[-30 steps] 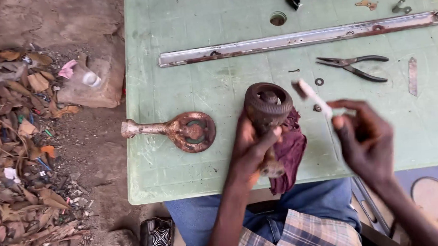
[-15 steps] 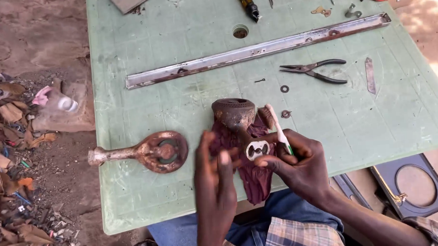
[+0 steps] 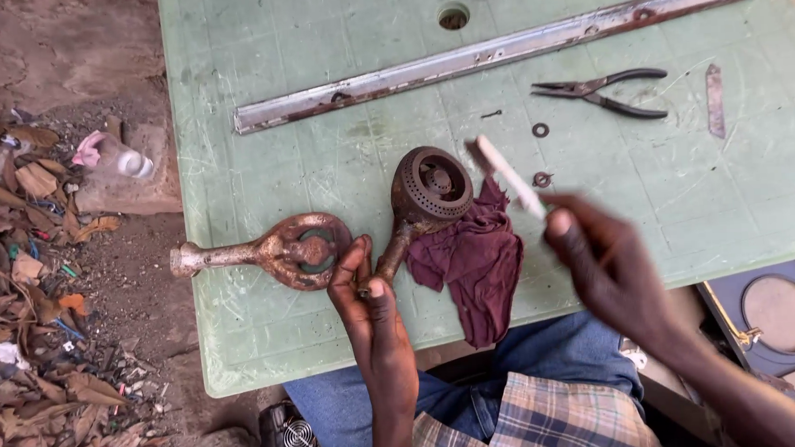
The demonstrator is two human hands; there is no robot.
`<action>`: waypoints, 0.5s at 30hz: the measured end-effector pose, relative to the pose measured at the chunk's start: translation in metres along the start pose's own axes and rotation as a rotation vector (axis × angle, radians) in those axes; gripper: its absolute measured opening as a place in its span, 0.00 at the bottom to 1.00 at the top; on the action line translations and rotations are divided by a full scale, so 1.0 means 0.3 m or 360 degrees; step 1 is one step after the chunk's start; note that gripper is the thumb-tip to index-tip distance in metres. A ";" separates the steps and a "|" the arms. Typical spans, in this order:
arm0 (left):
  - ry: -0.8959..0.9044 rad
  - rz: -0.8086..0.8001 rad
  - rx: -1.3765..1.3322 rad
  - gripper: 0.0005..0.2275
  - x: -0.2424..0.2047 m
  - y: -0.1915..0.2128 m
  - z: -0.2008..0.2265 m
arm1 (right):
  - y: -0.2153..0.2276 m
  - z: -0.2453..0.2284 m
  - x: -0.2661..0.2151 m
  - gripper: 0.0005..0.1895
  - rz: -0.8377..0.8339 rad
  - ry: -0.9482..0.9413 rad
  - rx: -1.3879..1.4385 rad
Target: Disassembling small components from a metal rail using pliers and cleaning a stove burner with a toothbrush and cloth.
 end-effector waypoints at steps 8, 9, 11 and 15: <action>-0.0161 -0.0236 -0.0765 0.32 0.003 0.025 -0.059 | 0.157 0.016 -0.003 0.09 0.0516 -0.0224 -0.1408; -0.0157 -0.0233 -0.0768 0.32 -0.001 0.036 -0.051 | 0.170 0.037 -0.003 0.09 0.0512 -0.0228 -0.1411; -0.0170 -0.0316 -0.0619 0.36 -0.005 0.039 -0.030 | 0.203 0.082 0.002 0.11 0.0462 -0.0328 -0.1551; -0.0086 -0.0429 -0.0074 0.39 -0.013 0.022 0.055 | 0.177 0.049 0.005 0.18 0.0440 -0.0305 -0.1623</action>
Point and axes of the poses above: each hand's wrist, its own x-axis towards the middle knuckle, its own y-axis out of the back of the hand, z = x × y, the point moved 7 cm from there along x, towards the middle knuckle, and after that the axes turned 12 degrees about -z, right-handed, at the moved point
